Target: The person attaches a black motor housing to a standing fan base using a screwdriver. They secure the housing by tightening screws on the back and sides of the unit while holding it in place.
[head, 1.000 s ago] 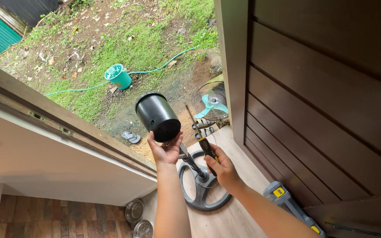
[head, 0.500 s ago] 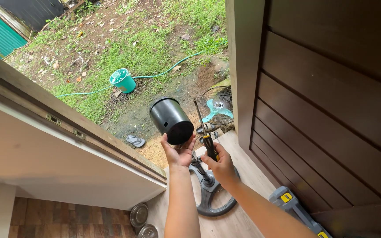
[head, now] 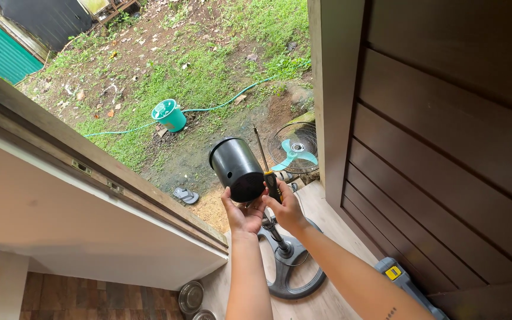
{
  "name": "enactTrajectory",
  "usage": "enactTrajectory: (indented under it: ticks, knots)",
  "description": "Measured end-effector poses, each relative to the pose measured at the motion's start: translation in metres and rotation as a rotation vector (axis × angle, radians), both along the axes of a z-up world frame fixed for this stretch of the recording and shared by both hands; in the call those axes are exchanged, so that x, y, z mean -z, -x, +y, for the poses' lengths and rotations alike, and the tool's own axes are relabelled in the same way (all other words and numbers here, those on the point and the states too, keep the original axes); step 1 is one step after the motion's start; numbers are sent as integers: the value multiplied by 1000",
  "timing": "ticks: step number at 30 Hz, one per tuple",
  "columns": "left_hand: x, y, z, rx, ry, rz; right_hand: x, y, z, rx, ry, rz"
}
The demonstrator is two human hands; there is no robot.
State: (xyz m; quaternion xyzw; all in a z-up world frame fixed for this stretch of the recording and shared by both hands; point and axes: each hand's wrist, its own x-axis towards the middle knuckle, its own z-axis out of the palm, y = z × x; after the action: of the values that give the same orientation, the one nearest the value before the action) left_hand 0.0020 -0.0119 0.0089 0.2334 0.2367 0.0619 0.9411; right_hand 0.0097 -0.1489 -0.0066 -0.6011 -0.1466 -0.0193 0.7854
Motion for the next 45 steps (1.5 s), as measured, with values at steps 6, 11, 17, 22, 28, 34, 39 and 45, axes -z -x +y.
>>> enactTrajectory:
  ticks: [6, 11, 17, 22, 28, 34, 39, 45]
  knots:
    - [-8, 2, 3, -12, 11, 48, 3, -3, 2, 15, 79, 26]
    - [-4, 0, 8, 21, 3, 11, 7, -3, 4, -31, -31, 29]
    - [0, 5, 8, 33, 11, -2, 6, 4, 1, 2, 15, 30]
    - [-3, 8, 6, 35, 8, -1, 5, 8, 0, 7, 17, 21]
    - [-6, 2, 8, 28, 7, -8, 4, 2, 0, -10, 29, 32]
    - [-8, 5, 7, 8, 15, 13, 5, 2, 0, -21, 29, -6]
    - [-10, 6, 8, 22, -8, -4, 7, 3, 1, -19, 24, -4]
    - [-10, -3, 17, 50, 12, -21, 5, -5, 4, -3, 82, -28]
